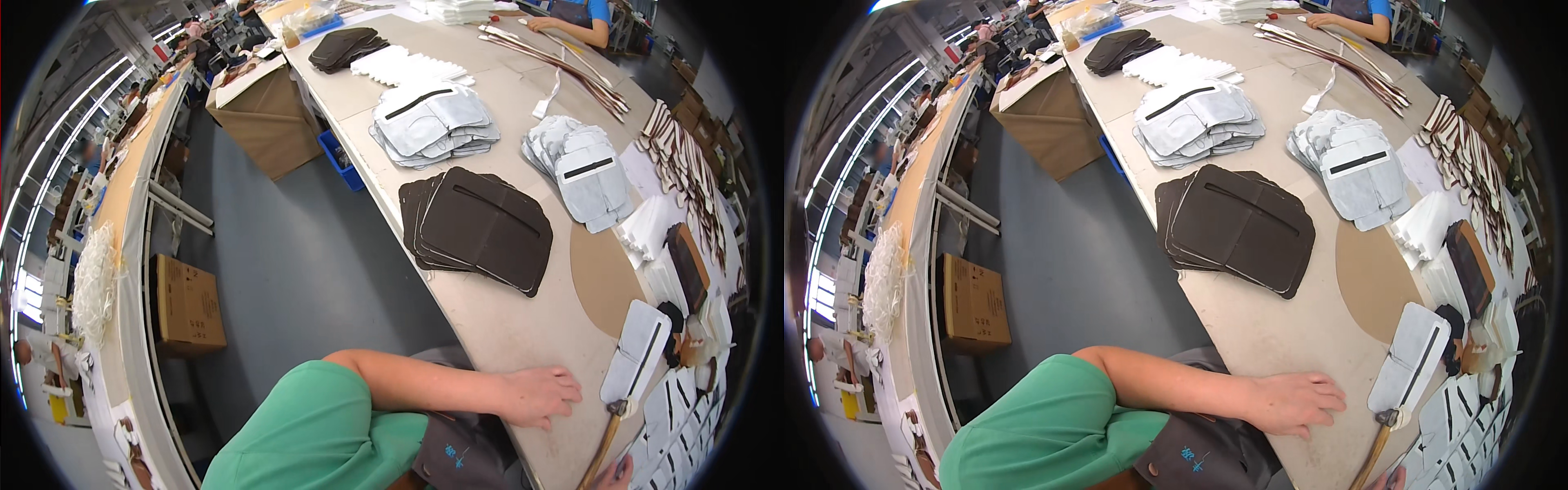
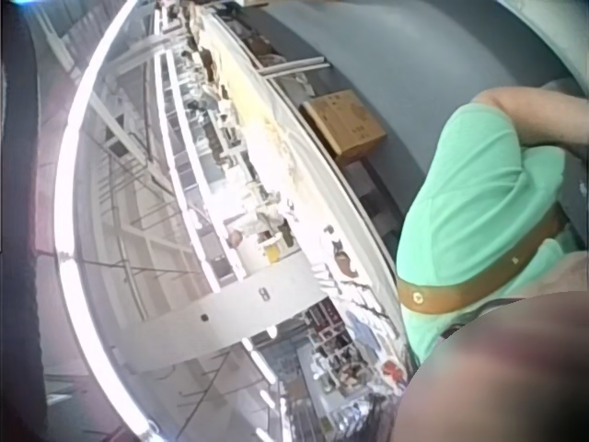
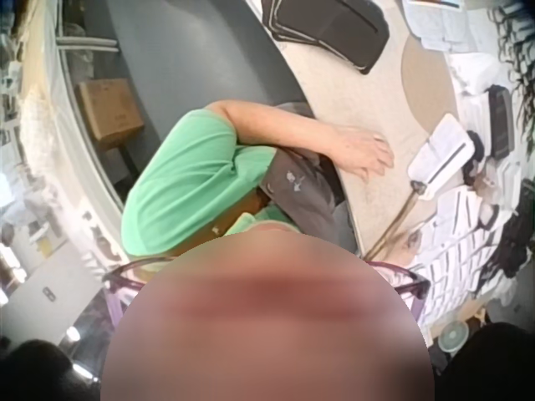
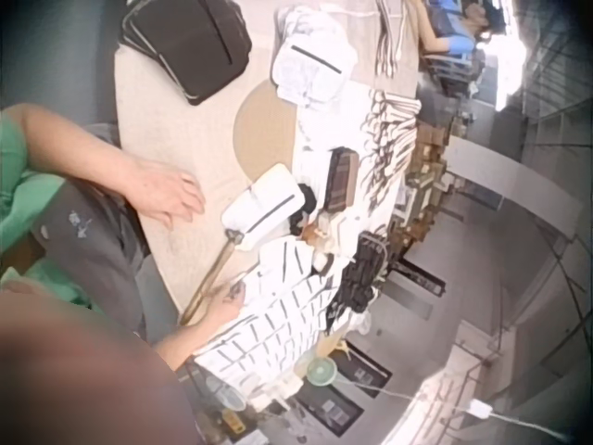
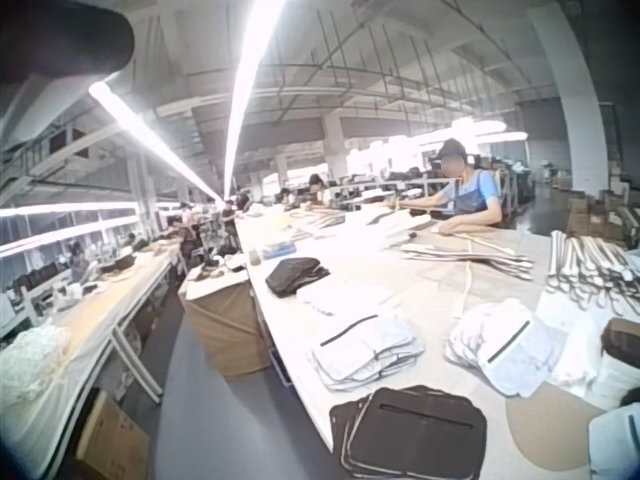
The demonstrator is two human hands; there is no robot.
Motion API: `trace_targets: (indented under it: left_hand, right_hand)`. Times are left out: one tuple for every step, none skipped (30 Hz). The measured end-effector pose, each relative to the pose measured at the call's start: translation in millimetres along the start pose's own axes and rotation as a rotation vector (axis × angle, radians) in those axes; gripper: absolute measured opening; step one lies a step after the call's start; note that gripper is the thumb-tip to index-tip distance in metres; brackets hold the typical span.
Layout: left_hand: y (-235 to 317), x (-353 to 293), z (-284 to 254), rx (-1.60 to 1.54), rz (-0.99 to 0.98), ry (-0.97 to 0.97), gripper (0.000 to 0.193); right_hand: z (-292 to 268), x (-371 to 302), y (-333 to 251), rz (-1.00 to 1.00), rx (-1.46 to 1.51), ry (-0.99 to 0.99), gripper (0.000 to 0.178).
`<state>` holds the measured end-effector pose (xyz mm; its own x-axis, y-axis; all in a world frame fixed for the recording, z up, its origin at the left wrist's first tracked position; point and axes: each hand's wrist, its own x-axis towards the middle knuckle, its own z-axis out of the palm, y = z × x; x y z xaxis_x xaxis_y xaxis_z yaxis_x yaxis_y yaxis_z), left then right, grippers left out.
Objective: The recorder is assembling leather wallet components by gluing zippers and lining pieces together, and then using a hammer to secure the bond.
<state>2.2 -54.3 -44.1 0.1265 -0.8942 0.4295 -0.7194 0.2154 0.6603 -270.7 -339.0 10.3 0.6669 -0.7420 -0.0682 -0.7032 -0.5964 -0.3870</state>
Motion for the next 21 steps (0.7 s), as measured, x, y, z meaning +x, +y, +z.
trace_targets:
  left_hand:
    - [0.5, 0.0, -0.4, -0.005, -0.006, 0.003, 0.041]
    - [0.7, -0.3, -1.2, -0.004, -0.009, 0.003, 0.041]
    - [0.5, -0.3, -1.6, -0.013, -0.012, 0.002, 0.041]
    - [0.2, -0.1, -2.5, -0.021, -0.015, 0.002, 0.041]
    - [-0.1, 0.4, -3.8, -0.018, -0.017, 0.0, 0.041]
    - [0.6, 1.5, -3.8, -0.019, -0.016, -0.006, 0.041]
    - [1.6, 1.7, -4.3, -0.017, -0.019, -0.01, 0.04]
    - [3.1, 1.9, -5.1, -0.013, -0.025, -0.014, 0.04]
    - [3.1, 1.5, -4.8, -0.02, -0.024, -0.02, 0.04]
    - [2.7, 0.7, -4.9, -0.027, -0.024, -0.026, 0.039]
    - [2.1, -0.6, -5.3, -0.033, -0.023, -0.025, 0.039]
    - [2.9, -1.4, -4.3, -0.021, -0.026, -0.026, 0.039]
    - [3.9, -2.3, -3.3, -0.009, -0.03, -0.028, 0.039]
    - [4.4, -3.4, -1.7, -0.006, -0.035, -0.028, 0.039]
    - [4.1, -3.5, -0.9, 0.01, -0.018, 0.024, 0.039]
    - [3.8, -4.0, 0.1, 0.025, 0.0, 0.074, 0.038]
    - [3.4, -4.5, 1.8, 0.023, -0.001, 0.072, 0.038]
    - [4.9, -0.9, 0.0, -0.014, -0.018, 0.01, 0.038]
    - [5.7, 2.0, -1.5, -0.056, -0.03, -0.055, 0.039]
    - [5.5, 4.1, -4.2, -0.083, -0.004, -0.073, 0.039]
    - [5.3, 6.8, -7.9, -0.057, -0.015, -0.1, 0.039]
  right_hand:
    - [-4.5, 0.9, -7.0, 0.055, -0.033, -0.021, 0.055]
    - [-8.3, 4.5, -10.6, 0.053, -0.032, -0.024, 0.055]
    - [-12.1, 7.0, -14.1, 0.033, -0.135, -0.104, 0.051]
    - [-15.8, 10.3, -19.8, 0.012, -0.236, -0.185, 0.048]
    - [-19.7, 13.6, -27.7, 0.011, -0.233, -0.186, 0.048]
    - [-25.1, 13.0, -41.1, 0.01, -0.283, -0.243, 0.046]
    - [-27.6, 12.9, -52.9, 0.004, -0.332, -0.304, 0.045]
    - [-28.4, 12.2, -62.3, 0.001, -0.326, -0.308, 0.045]
    - [-30.4, 8.9, -72.7, -0.061, -0.316, -0.278, 0.047]
    - [-30.6, 6.6, -79.8, -0.124, -0.306, -0.249, 0.05]
    - [-29.8, 5.3, -84.0, -0.12, -0.311, -0.249, 0.05]
    - [-28.7, 6.1, -85.4, -0.081, -0.303, -0.261, 0.052]
    - [-27.5, 7.1, -85.8, -0.042, -0.295, -0.273, 0.053]
    - [-25.9, 7.7, -85.0, -0.046, -0.293, -0.277, 0.053]
    - [-23.9, 8.3, -83.6, -0.025, -0.296, -0.271, 0.054]
    - [-21.7, 8.3, -82.5, -0.001, -0.3, -0.265, 0.055]
    - [-18.9, 9.1, -81.2, 0.001, -0.299, -0.267, 0.055]
    - [-17.1, 10.8, -76.8, 0.025, -0.297, -0.257, 0.057]
    - [-14.2, 13.3, -69.5, 0.054, -0.297, -0.245, 0.059]
    - [-11.7, 13.5, -57.1, 0.101, -0.301, -0.23, 0.061]
    - [-14.2, 4.1, -38.1, 0.181, -0.316, -0.201, 0.063]
